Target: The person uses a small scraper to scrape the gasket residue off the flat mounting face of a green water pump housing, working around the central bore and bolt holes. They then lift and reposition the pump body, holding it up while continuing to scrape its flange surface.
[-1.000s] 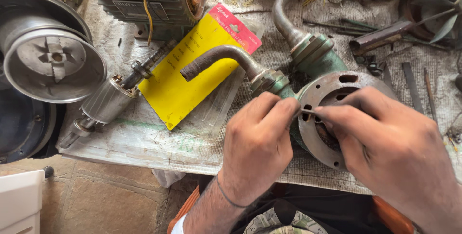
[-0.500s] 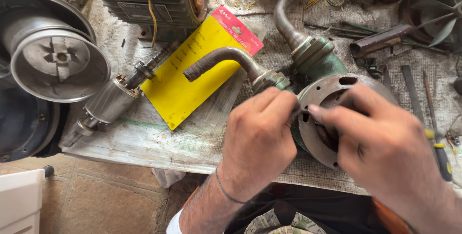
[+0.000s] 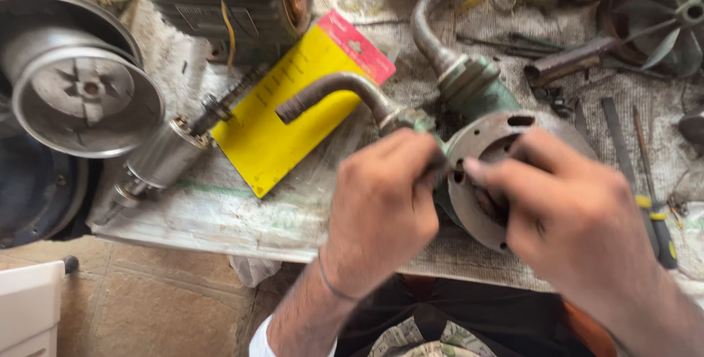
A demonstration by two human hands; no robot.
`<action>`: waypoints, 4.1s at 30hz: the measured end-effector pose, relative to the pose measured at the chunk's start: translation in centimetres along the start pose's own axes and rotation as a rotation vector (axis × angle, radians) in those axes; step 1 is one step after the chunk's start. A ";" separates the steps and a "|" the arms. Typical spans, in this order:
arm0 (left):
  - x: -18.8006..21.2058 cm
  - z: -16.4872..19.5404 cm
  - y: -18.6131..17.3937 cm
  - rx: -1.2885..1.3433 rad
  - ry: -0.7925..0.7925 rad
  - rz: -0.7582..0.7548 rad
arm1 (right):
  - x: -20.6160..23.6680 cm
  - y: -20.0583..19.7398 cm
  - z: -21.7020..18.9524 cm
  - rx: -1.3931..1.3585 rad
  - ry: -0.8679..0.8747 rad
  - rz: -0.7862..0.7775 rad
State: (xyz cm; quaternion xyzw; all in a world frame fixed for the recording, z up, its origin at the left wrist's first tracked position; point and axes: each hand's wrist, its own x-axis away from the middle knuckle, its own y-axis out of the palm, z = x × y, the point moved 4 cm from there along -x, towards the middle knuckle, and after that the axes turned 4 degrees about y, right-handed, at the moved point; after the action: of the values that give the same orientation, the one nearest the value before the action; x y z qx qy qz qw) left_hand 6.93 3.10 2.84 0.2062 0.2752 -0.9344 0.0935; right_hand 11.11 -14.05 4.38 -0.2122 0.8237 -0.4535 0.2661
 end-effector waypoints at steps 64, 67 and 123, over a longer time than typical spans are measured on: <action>-1.2 0.6 -0.2 -0.163 -0.138 -0.050 | -0.6 0.3 -0.4 -0.016 0.049 0.006; -1.1 0.6 -0.3 -0.179 -0.132 -0.052 | -0.8 0.3 -0.3 -0.047 0.053 -0.012; 0.5 -0.3 0.6 -0.220 0.280 -0.030 | -1.0 -0.2 -1.1 0.103 0.053 -0.015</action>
State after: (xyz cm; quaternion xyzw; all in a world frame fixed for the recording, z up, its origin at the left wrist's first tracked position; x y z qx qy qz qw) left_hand 6.71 2.79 2.08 0.3189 0.3890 -0.8621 0.0621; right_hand 11.23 -12.80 5.28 -0.1922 0.8044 -0.5026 0.2517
